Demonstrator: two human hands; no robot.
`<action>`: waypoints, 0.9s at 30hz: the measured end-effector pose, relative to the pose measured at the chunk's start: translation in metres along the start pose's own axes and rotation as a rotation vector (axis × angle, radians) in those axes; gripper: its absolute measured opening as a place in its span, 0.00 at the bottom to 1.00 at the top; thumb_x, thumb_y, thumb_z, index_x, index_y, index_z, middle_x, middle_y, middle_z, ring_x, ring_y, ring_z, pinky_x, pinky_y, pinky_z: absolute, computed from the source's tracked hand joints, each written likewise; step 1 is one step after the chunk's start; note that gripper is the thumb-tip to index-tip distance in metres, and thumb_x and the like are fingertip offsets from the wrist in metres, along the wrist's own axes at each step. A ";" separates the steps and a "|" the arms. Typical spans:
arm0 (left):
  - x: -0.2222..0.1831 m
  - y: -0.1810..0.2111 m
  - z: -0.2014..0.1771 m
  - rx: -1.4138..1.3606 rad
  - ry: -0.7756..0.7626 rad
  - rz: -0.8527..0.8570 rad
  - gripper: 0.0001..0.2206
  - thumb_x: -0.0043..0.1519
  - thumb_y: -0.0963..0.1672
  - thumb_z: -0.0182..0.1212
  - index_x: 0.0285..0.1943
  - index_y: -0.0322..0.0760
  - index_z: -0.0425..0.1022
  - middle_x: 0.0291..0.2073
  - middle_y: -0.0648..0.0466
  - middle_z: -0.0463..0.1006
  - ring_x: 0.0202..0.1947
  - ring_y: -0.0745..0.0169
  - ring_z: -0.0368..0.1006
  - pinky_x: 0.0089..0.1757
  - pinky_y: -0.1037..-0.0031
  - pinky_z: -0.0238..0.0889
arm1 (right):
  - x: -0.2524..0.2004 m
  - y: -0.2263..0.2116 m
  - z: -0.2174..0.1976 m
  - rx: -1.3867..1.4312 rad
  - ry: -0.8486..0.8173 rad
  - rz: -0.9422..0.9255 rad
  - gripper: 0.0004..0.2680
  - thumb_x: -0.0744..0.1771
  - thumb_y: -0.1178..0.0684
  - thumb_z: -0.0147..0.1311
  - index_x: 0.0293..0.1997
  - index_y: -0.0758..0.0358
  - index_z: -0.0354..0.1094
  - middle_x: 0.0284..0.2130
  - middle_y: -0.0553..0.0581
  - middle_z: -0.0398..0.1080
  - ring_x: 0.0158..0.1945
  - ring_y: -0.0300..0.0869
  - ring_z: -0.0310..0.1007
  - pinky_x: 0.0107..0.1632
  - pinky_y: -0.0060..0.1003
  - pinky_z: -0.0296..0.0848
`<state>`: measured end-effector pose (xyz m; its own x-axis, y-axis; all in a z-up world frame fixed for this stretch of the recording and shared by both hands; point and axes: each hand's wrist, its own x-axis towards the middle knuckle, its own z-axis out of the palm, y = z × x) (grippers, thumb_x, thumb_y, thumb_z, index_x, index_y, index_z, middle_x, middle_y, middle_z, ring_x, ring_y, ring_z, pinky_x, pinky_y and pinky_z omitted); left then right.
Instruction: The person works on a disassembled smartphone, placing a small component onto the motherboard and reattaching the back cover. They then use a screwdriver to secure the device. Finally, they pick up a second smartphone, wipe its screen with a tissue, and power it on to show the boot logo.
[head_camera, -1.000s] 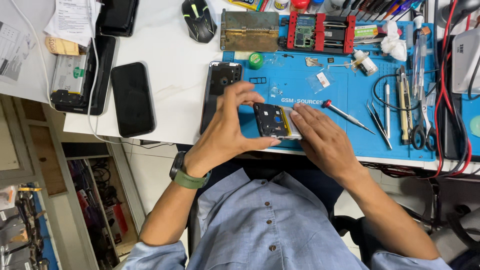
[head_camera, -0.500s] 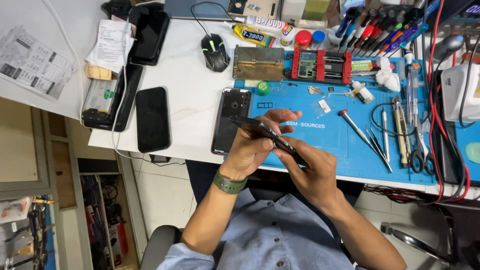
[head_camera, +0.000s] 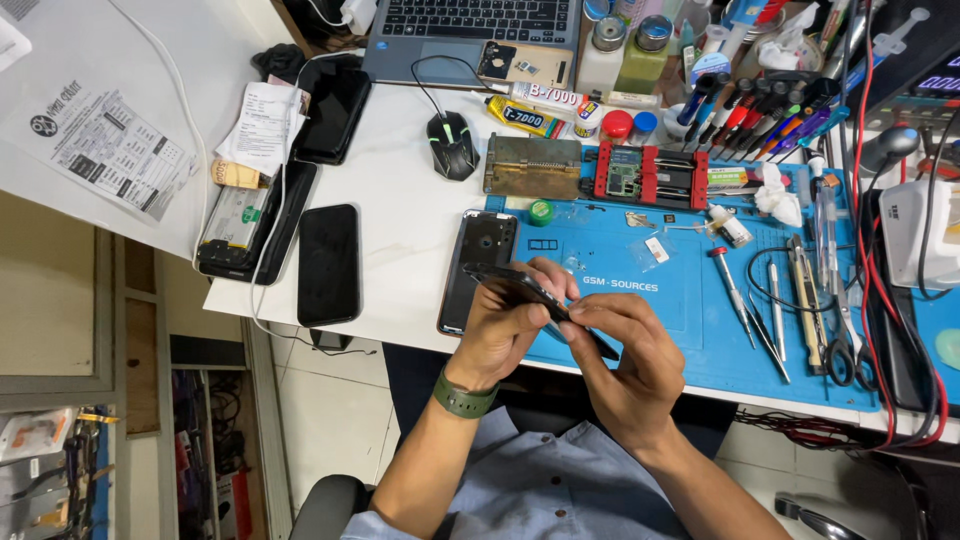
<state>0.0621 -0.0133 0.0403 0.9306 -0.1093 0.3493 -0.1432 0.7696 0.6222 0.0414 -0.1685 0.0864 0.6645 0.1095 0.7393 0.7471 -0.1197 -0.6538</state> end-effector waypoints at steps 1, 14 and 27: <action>0.000 0.002 0.002 0.016 -0.001 0.013 0.10 0.66 0.46 0.78 0.52 0.44 0.82 0.45 0.51 0.77 0.52 0.49 0.75 0.57 0.57 0.67 | -0.002 0.000 0.001 0.012 0.030 0.007 0.07 0.68 0.66 0.65 0.47 0.73 0.72 0.41 0.70 0.76 0.45 0.55 0.81 0.51 0.41 0.83; 0.012 0.001 0.021 0.191 -0.079 0.039 0.08 0.66 0.41 0.75 0.52 0.44 0.82 0.44 0.55 0.75 0.51 0.54 0.76 0.51 0.63 0.74 | -0.015 0.000 -0.014 0.037 0.182 0.135 0.08 0.67 0.67 0.67 0.48 0.67 0.75 0.41 0.65 0.77 0.46 0.49 0.82 0.55 0.39 0.87; 0.032 -0.060 0.082 0.264 -0.369 -0.014 0.08 0.69 0.46 0.72 0.54 0.49 0.80 0.43 0.58 0.78 0.49 0.56 0.75 0.58 0.61 0.67 | -0.032 -0.036 -0.095 -0.131 0.350 0.178 0.06 0.70 0.66 0.64 0.51 0.68 0.77 0.44 0.65 0.78 0.47 0.52 0.84 0.55 0.40 0.87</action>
<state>0.0732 -0.1147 0.0716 0.7573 -0.3726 0.5364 -0.2572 0.5848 0.7693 -0.0084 -0.2618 0.1011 0.7204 -0.2634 0.6416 0.5976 -0.2339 -0.7669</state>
